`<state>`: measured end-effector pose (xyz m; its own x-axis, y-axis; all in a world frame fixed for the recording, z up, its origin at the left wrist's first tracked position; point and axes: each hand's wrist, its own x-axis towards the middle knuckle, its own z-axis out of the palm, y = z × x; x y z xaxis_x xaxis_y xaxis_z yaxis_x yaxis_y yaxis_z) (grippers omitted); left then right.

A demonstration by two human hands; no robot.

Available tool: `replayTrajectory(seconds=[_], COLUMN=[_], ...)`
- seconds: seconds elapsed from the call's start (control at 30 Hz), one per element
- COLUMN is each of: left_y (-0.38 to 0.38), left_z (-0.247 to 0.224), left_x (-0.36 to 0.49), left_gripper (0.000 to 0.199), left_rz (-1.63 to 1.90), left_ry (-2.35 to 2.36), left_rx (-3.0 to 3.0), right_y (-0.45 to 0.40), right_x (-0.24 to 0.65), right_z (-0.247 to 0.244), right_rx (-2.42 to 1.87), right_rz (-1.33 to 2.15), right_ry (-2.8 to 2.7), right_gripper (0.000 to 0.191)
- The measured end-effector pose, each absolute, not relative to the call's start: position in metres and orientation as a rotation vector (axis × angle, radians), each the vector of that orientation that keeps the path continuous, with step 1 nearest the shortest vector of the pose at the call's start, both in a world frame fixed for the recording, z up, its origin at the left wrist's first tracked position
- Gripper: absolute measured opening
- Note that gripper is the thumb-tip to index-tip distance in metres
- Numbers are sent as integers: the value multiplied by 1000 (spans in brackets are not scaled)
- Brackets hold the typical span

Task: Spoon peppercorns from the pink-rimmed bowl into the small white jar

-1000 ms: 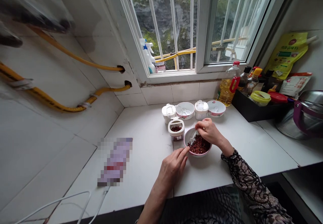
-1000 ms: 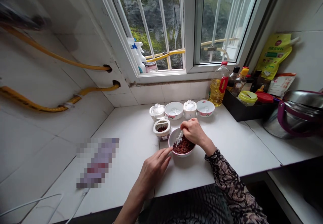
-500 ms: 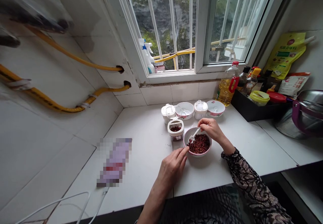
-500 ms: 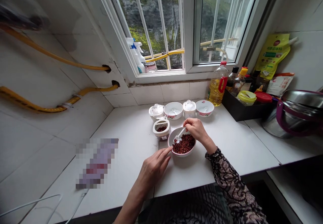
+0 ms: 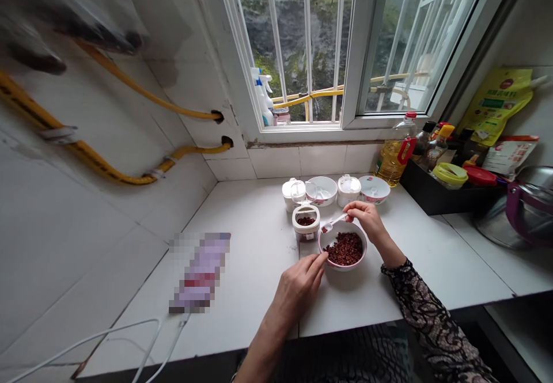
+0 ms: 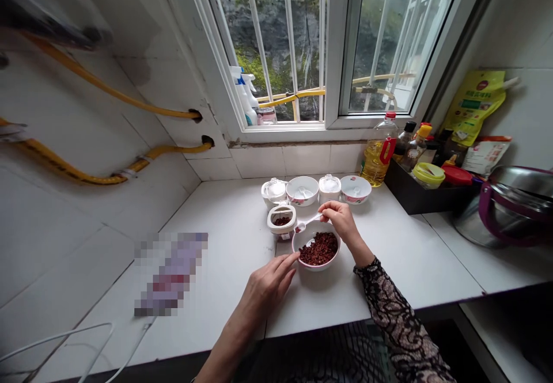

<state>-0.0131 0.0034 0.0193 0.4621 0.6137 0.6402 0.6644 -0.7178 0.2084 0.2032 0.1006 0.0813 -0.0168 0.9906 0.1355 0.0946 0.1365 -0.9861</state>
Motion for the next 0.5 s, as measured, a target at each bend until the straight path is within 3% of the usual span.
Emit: replayTrajectory(seconds=[0.13,0.33,0.5], left_y=[3,3,3], left_z=[20,20,21], left_x=[-12,-11,-12], left_gripper=[33,33,33], left_rz=[-1107,-1095,-1089], left_ry=[-1147,-1163,-1162], left_rx=[-2626,-2629,-2632], right_y=[99,89,84], right_x=[188,165,179], right_z=[87,91,96], right_rx=[-1091,-952,-923], right_rz=[825,160,54], right_ry=[-1394,-1906,-1911], right_gripper=[15,18,17])
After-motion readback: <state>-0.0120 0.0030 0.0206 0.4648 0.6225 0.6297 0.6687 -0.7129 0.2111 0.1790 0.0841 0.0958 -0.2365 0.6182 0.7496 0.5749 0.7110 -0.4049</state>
